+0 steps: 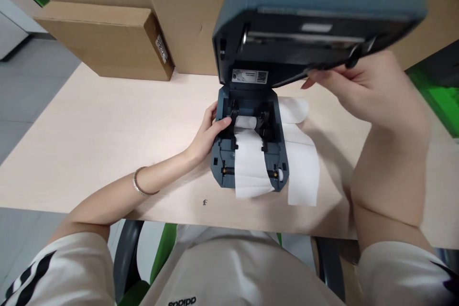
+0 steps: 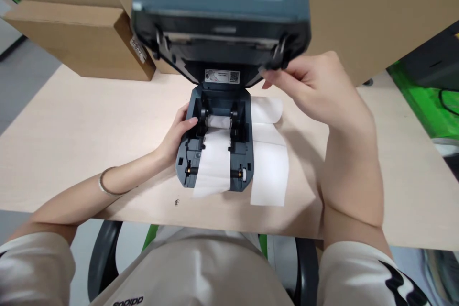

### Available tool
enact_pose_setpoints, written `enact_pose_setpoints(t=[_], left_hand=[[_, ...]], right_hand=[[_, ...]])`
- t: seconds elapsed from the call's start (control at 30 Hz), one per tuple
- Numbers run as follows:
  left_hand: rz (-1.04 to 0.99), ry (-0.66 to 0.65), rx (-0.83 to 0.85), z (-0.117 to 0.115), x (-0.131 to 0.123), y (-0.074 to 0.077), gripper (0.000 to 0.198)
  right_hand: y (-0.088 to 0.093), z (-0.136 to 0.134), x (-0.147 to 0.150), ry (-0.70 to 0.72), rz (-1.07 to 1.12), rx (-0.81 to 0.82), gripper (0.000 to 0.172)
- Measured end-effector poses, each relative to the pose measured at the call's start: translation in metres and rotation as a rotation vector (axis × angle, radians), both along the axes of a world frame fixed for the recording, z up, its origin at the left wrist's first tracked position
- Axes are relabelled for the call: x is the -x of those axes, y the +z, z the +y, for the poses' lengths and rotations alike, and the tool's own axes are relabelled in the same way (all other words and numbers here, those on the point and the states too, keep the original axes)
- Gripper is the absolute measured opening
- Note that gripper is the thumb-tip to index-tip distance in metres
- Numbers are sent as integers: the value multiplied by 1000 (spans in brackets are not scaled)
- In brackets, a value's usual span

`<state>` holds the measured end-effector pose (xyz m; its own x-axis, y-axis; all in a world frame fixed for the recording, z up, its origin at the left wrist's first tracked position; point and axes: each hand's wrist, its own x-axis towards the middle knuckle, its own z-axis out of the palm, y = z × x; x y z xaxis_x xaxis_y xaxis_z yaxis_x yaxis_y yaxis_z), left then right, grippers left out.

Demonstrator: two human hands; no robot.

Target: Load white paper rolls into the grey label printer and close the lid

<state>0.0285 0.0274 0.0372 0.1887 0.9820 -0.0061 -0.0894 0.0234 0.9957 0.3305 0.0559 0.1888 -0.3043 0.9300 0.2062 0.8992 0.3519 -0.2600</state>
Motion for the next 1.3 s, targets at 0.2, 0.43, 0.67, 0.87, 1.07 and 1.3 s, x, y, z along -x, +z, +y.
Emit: enact_pose_setpoints(t=[0.2, 0.43, 0.67, 0.87, 1.07, 1.3], left_hand=[[100, -23, -16, 1, 4, 6, 84], [139, -30, -5, 2, 3, 10, 87], [125, -8, -9, 5, 1, 6, 86], [128, -1, -30, 5, 0, 7, 82], [151, 3, -66, 9, 4, 4, 80], [190, -22, -104, 9, 4, 11, 85]], right_hand=[[-25, 21, 9, -133, 265, -60, 51], [-27, 9, 25, -36, 66, 30, 25], [-38, 11, 76, 407, -288, -61, 32], [-43, 22, 107, 454, -640, 200, 17], [-26, 19, 99, 400, -568, 281, 13], [-7, 12, 70, 426, -283, 261, 11]])
